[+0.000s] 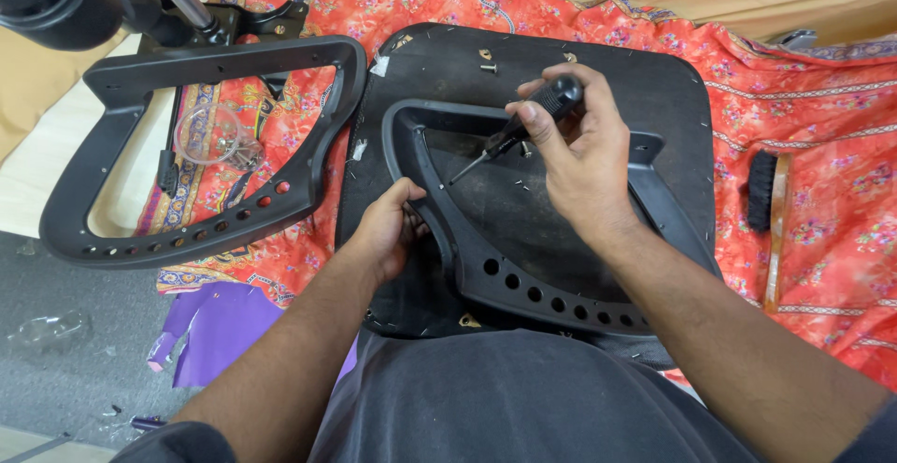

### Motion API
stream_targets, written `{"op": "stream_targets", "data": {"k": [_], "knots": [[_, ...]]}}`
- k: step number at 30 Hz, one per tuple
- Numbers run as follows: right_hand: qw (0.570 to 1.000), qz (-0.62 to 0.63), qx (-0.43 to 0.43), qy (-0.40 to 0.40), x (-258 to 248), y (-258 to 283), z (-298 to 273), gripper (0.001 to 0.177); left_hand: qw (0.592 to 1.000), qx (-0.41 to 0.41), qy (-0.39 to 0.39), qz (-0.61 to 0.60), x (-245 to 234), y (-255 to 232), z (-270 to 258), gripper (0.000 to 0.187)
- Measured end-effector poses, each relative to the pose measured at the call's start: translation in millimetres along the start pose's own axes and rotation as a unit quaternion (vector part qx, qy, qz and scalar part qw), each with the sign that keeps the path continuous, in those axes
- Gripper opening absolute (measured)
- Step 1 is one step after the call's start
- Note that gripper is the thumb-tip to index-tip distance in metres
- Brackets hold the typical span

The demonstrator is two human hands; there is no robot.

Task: The person sits on the floor with an office chair seat on their lap and uses a screwdriver to unscrew screws attaching a plastic armrest bracket to the seat. They pick up loose screws from the seat, reposition the bracket, and continue driving screws along its edge.

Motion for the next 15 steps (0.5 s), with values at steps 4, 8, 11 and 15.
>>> {"op": "stream_targets", "data": {"k": [4,8,11,15], "knots": [[0.999,-0.030,-0.021,-0.002,7,1,2,0.038,1.000,0.002,-0.004,0.006,3,-2,-4,0.029],[0.999,-0.043,-0.007,-0.009,11,-1,2,0.038,1.000,0.001,-0.010,0.018,2,-3,-6,0.027],[0.999,-0.044,-0.001,-0.008,13,-2,3,0.039,1.000,0.002,-0.009,0.024,2,-3,-6,0.028],[0.999,-0.051,-0.002,-0.008,14,-3,3,0.039,1.000,-0.004,-0.007,0.030,3,-4,-7,0.031]]}}
Point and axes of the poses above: each hand's wrist, its own z-axis towards the middle knuckle, its own x-axis out of the palm, y = z × x, the point moved 6 cm from there along z, towards the middle knuckle, and after that the axes turned 11 degrees about x, right-handed, at the moved point
